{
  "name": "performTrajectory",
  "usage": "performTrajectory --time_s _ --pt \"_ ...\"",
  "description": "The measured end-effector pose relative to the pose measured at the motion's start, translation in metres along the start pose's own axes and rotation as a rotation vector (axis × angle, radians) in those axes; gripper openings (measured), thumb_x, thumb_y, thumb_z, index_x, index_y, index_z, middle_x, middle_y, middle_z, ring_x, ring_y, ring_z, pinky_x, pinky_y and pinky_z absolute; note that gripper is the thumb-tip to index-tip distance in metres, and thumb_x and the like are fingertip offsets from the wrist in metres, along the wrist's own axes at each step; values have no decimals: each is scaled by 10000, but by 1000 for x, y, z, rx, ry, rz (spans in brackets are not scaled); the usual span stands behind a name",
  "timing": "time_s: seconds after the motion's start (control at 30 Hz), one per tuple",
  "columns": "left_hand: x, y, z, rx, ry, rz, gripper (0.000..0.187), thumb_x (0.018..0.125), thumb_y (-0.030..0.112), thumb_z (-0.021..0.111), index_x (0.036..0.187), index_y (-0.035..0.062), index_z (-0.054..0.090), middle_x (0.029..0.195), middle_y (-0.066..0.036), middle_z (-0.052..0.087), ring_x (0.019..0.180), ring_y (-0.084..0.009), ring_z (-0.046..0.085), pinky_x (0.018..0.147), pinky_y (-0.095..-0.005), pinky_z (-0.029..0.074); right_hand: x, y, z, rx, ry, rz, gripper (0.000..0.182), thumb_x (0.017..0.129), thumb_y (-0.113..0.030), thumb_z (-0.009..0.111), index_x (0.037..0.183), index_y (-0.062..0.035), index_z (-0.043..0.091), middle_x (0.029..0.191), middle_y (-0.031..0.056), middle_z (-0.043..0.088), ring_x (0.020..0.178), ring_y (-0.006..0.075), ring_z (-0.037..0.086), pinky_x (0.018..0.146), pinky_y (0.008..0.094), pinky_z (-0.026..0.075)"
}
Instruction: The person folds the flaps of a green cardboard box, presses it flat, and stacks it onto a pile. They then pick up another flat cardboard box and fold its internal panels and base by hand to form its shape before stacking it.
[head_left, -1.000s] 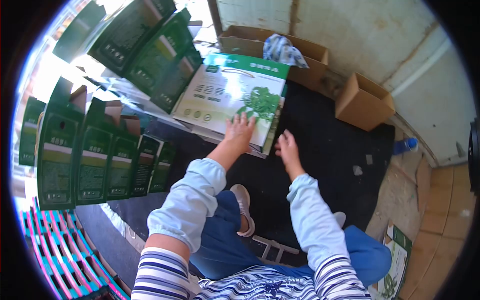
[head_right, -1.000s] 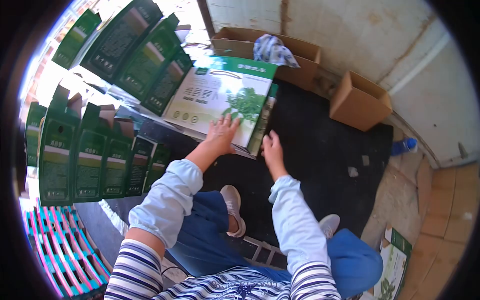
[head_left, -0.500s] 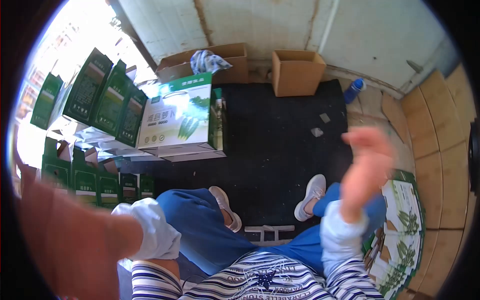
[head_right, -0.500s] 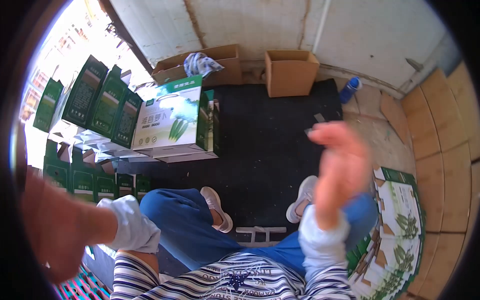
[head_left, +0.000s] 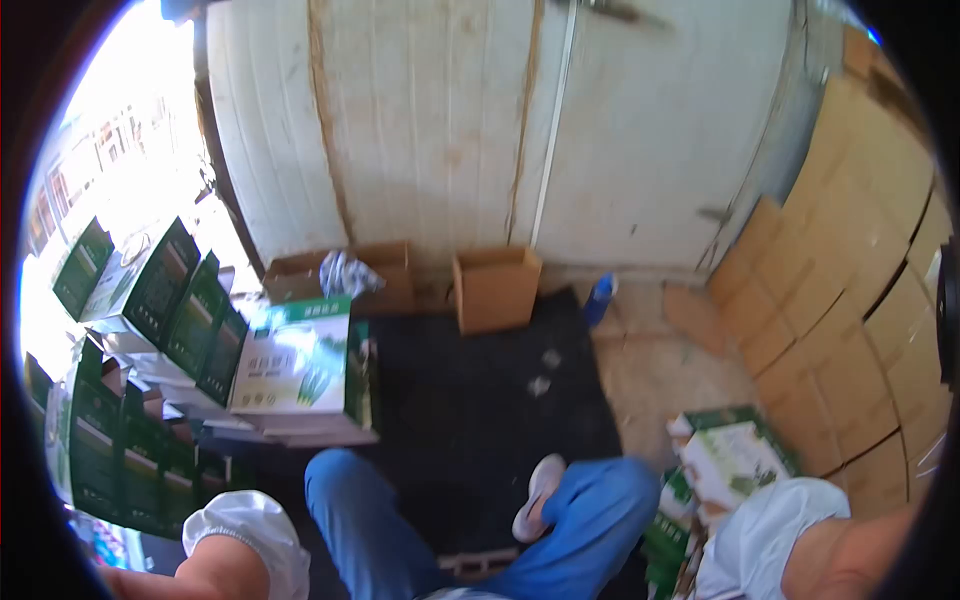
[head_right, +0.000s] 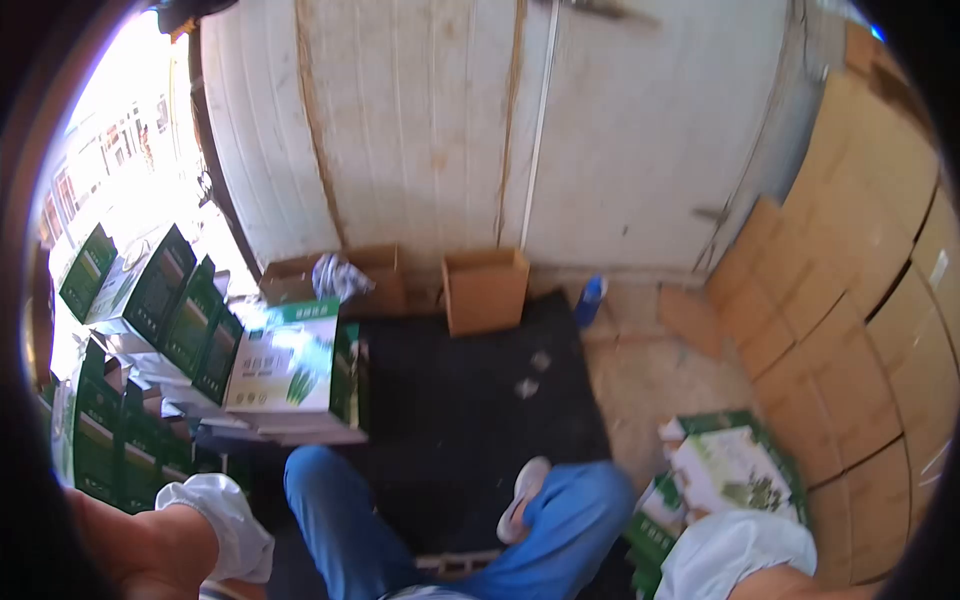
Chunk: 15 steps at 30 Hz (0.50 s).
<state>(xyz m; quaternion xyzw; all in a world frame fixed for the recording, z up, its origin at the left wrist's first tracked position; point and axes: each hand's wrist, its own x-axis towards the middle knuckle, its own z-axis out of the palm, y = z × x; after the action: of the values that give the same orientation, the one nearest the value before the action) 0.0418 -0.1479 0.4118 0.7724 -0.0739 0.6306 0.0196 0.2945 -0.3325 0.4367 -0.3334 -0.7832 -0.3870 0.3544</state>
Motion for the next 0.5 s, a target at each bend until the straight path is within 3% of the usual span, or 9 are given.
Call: performTrajectory --time_s 0.5 --pt "-23 4 15 -110 59 45 352 901 311 561 1166 85 512 1102 -111 538 865 -212 539 725 -330 441 -25 -15 -5 -68 -81 68 385 942 -354 434 1220 -103 342 1038 108 439 824 216 438 687 299 403"
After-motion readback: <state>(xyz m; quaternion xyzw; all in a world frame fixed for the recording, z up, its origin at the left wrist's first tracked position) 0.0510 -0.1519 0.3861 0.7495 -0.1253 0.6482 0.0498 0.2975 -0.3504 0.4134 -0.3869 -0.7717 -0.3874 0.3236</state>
